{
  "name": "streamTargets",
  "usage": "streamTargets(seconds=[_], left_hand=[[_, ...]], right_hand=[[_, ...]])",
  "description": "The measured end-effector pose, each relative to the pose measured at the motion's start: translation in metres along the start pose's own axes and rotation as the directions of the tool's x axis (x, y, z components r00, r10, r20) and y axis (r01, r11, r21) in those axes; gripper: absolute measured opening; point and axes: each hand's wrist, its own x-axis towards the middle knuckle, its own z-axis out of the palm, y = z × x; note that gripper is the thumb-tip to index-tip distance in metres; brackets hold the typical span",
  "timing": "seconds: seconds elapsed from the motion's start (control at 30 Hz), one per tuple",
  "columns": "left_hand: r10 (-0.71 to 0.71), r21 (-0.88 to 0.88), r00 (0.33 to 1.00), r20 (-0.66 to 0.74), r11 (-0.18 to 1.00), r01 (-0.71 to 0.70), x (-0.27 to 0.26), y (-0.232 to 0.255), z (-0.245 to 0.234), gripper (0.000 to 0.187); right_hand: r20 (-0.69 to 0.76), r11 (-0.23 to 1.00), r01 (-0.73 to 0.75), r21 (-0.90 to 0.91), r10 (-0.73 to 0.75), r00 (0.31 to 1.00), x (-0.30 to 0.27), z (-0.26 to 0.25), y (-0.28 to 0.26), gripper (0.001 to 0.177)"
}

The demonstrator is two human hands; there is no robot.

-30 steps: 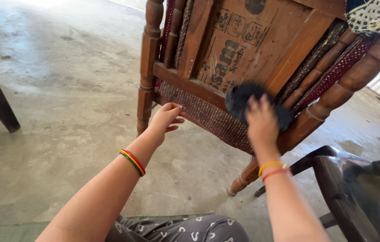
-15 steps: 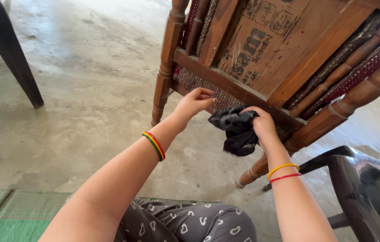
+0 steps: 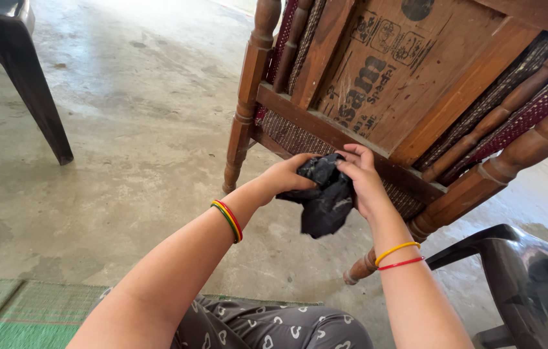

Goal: The person sits on the floor and wipes a wooden chair with a dark cloth. They clean the front frame, legs, and seat area, then tilt the chair forward to wipe the underside and back of the seat.

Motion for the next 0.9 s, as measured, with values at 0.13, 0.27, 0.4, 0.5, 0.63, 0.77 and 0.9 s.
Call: streamTargets(seconds=[0.13, 0.27, 0.4, 0.5, 0.63, 0.77, 0.9], left_hand=[[0.145, 0.065, 0.974, -0.176, 0.989, -0.136, 0.016, -0.026, -0.01, 0.073], [0.488, 0.389, 0.781, -0.389, 0.856, -0.341, 0.044, -0.055, -0.002, 0.079], [0.685, 0.336, 0.703, -0.193, 0.719, -0.608, 0.06, -0.056, 0.015, 0.101], [0.659, 0.126, 0.752, -0.014, 0.747, -0.653, 0.049, -0.028, -0.002, 0.104], [0.482, 0.042, 0.869, -0.108, 0.876, -0.481, 0.027, 0.007, -0.042, 0.092], [0.333, 0.108, 0.875, -0.351, 0.943, -0.316, 0.022, 0.006, -0.063, 0.078], [0.223, -0.013, 0.863, -0.454, 0.966, -0.257, 0.023, -0.015, -0.073, 0.075]], right_hand=[[-0.069, 0.943, -0.318, 0.095, 0.325, 0.943, -0.021, 0.016, -0.023, 0.065], [0.131, 0.894, -0.347, 0.282, 0.323, 0.937, -0.04, 0.06, -0.022, 0.087], [0.014, 0.943, 0.012, 0.332, -0.017, 1.0, -0.016, 0.077, -0.018, 0.094], [-0.089, 0.978, 0.194, 0.078, -0.187, 0.978, 0.02, 0.062, -0.033, 0.086], [-0.132, 0.707, 0.337, -0.622, -0.519, 0.845, 0.072, 0.03, -0.11, 0.081], [0.115, -0.076, 0.096, -0.992, -0.85, 0.514, 0.1, -0.002, -0.185, 0.079], [-0.059, 0.161, 0.09, -0.983, -0.734, 0.676, 0.122, 0.005, -0.148, 0.049]])
